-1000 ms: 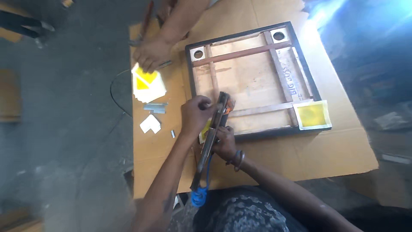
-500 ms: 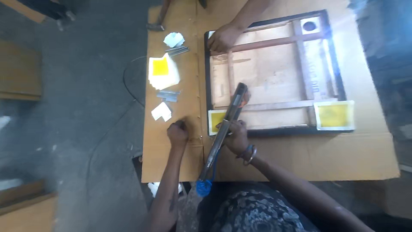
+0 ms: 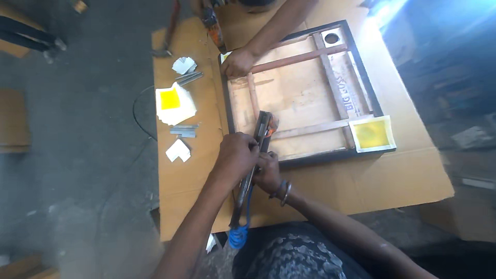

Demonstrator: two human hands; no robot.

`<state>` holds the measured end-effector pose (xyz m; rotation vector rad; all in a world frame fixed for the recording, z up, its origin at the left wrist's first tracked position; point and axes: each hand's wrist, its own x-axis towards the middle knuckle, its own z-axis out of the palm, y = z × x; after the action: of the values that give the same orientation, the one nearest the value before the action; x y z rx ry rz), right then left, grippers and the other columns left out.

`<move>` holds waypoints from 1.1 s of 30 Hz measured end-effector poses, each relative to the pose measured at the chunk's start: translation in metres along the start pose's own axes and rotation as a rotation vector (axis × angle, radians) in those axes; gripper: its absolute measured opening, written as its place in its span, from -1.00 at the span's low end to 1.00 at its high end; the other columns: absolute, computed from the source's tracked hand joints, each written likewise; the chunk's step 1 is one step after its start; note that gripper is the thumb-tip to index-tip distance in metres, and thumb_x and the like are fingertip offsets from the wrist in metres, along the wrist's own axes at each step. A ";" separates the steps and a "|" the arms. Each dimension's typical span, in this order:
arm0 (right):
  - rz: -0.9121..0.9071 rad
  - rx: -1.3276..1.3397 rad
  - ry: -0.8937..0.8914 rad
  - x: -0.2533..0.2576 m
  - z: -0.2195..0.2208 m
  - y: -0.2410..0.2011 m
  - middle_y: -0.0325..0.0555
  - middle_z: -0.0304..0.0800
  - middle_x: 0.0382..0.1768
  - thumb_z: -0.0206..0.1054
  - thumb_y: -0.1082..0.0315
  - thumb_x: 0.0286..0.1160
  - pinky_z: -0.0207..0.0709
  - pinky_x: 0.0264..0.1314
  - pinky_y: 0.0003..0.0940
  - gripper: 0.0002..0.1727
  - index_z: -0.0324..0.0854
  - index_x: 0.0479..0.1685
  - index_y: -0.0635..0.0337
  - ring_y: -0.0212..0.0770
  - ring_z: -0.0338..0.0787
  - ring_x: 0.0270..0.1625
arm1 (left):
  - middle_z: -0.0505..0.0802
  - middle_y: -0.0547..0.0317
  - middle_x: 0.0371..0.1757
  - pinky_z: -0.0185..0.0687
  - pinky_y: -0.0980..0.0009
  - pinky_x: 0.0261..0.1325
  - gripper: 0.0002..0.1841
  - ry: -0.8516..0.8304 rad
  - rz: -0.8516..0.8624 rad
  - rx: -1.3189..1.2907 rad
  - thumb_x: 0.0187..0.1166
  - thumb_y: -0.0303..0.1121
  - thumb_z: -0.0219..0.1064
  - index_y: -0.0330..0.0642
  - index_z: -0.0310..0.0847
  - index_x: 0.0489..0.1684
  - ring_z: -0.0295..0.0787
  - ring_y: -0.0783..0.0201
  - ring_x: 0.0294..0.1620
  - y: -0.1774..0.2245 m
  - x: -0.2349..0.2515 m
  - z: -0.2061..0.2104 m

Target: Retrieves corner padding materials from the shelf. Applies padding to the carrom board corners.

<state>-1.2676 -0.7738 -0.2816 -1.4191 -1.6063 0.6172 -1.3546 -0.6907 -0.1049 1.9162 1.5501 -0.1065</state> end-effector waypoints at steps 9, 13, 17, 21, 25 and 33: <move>-0.041 -0.015 0.015 -0.003 -0.004 -0.004 -0.09 0.92 -0.18 0.59 0.40 -0.08 0.42 0.13 0.27 -0.82 0.83 -0.40 0.15 -0.05 0.85 -0.03 | 0.88 0.12 -0.29 0.78 0.19 -0.07 -0.80 0.318 0.090 -0.182 0.51 -0.22 0.57 -0.18 0.82 -0.23 0.84 0.23 -0.26 -0.013 0.015 0.020; -0.029 0.048 -0.029 0.000 -0.007 0.000 -0.17 0.96 -0.07 0.58 0.32 0.04 0.46 0.22 0.31 -0.75 0.91 -0.21 0.05 -0.10 0.88 0.03 | 0.87 0.11 -0.33 0.77 0.27 -0.18 -0.76 0.762 0.009 -0.305 0.61 -0.22 0.46 -0.25 0.82 -0.18 0.80 0.30 -0.37 -0.101 0.015 0.024; -0.030 0.049 -0.049 0.001 -0.008 0.002 -0.21 0.94 -0.11 0.51 0.32 0.12 0.44 0.21 0.28 -0.78 0.90 -0.21 0.03 -0.14 0.86 -0.02 | 0.88 -0.25 0.10 0.55 -0.28 0.39 -0.73 0.564 -0.367 -0.027 0.65 -0.33 0.35 -0.35 0.81 0.06 0.79 -0.24 0.22 -0.210 0.035 0.018; -0.014 0.039 -0.035 0.001 -0.009 0.000 -0.22 0.95 -0.11 0.50 0.36 0.09 0.44 0.21 0.24 -0.79 0.91 -0.24 0.03 -0.17 0.86 -0.02 | 0.84 -0.21 0.24 0.37 -0.40 0.43 -0.70 0.473 -0.354 0.079 0.65 -0.21 0.36 -0.20 0.83 0.12 0.60 -0.33 0.44 -0.238 0.066 0.021; -0.014 0.018 -0.043 0.001 -0.008 0.001 -0.23 0.94 -0.14 0.55 0.23 0.07 0.41 0.22 0.25 -0.78 0.92 -0.26 0.00 -0.18 0.85 -0.04 | 0.87 -0.24 0.15 0.44 -0.37 0.43 -0.49 0.421 -0.424 0.009 0.65 0.06 0.36 -0.23 0.75 0.26 0.70 -0.30 0.37 -0.231 0.090 0.019; -0.036 -0.004 -0.049 0.001 -0.009 0.000 -0.25 0.94 -0.17 0.55 0.19 0.07 0.42 0.21 0.20 -0.77 0.92 -0.26 -0.01 -0.19 0.84 -0.07 | 0.85 -0.27 0.09 0.65 -0.19 0.29 -0.74 0.328 -0.477 0.098 0.63 -0.35 0.25 -0.33 0.76 0.03 0.79 -0.23 0.25 -0.211 0.095 0.019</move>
<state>-1.2597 -0.7750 -0.2768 -1.3849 -1.6684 0.6325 -1.5091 -0.6047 -0.2549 1.6564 2.2412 -0.0762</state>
